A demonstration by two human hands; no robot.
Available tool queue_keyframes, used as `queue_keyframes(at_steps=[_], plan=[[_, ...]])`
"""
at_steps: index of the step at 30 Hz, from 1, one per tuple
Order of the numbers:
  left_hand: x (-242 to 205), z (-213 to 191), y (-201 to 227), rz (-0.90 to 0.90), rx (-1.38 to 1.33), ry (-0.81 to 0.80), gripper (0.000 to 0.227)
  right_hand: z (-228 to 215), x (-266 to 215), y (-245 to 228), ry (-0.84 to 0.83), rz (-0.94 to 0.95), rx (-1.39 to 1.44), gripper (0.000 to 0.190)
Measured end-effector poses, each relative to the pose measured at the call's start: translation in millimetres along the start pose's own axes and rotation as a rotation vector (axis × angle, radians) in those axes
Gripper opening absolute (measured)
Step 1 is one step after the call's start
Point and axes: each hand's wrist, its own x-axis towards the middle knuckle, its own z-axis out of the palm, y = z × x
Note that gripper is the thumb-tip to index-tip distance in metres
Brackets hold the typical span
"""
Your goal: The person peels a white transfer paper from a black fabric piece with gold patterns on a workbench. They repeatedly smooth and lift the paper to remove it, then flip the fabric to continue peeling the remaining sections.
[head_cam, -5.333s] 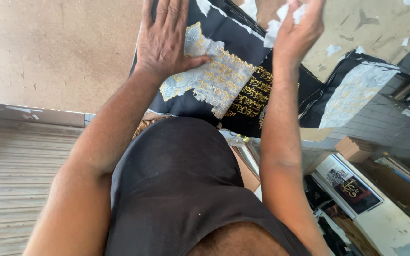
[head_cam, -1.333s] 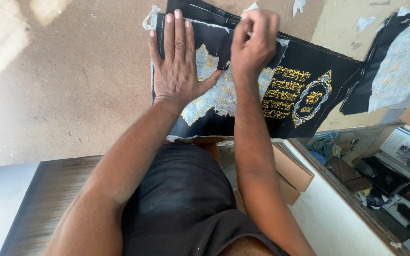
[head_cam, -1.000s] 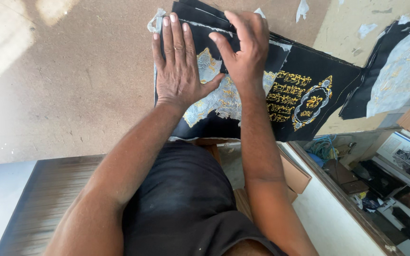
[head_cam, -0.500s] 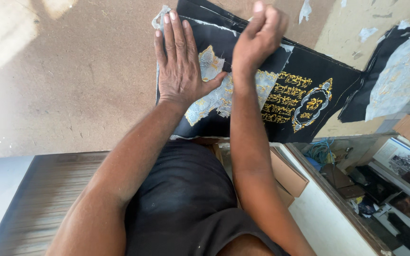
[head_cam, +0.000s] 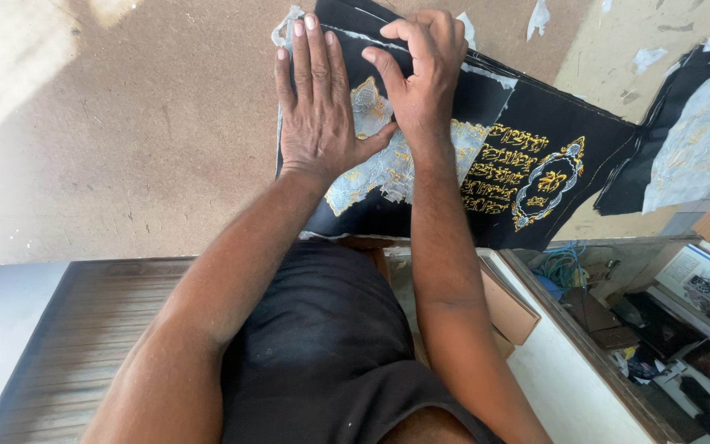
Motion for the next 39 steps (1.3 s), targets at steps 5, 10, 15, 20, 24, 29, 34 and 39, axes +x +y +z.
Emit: queue_keyframes(at_steps=[5,10,15,20,24,29,34,39], plan=[[1,-1,1,0.007,-0.008,-0.007,0.134,12,-6,14,0.032,-0.027,-0.117,0.021],[1,0,1,-0.007,0.016,-0.016,0.132,30,-15,21,0.162,0.057,-0.086,0.021],[-1,1,0,-0.010,0.018,-0.016,0.135,26,10,49,0.451,0.472,0.104,0.028],[1,0,1,-0.005,0.004,-0.011,0.136,1,7,48,0.221,0.181,0.123,0.038],[0,2,-1,-0.003,-0.001,-0.004,0.135,-2,-4,21,0.027,-0.053,0.024,0.039],[2,8,-2,0.007,0.007,0.004,0.135,2,6,17,0.012,-0.109,0.001,0.024],[2,7,-1,0.003,-0.009,-0.004,0.135,12,-2,24,0.027,-0.099,-0.132,0.025],[1,4,-1,0.001,0.010,-0.004,0.133,28,-13,20,0.119,0.068,-0.135,0.024]])
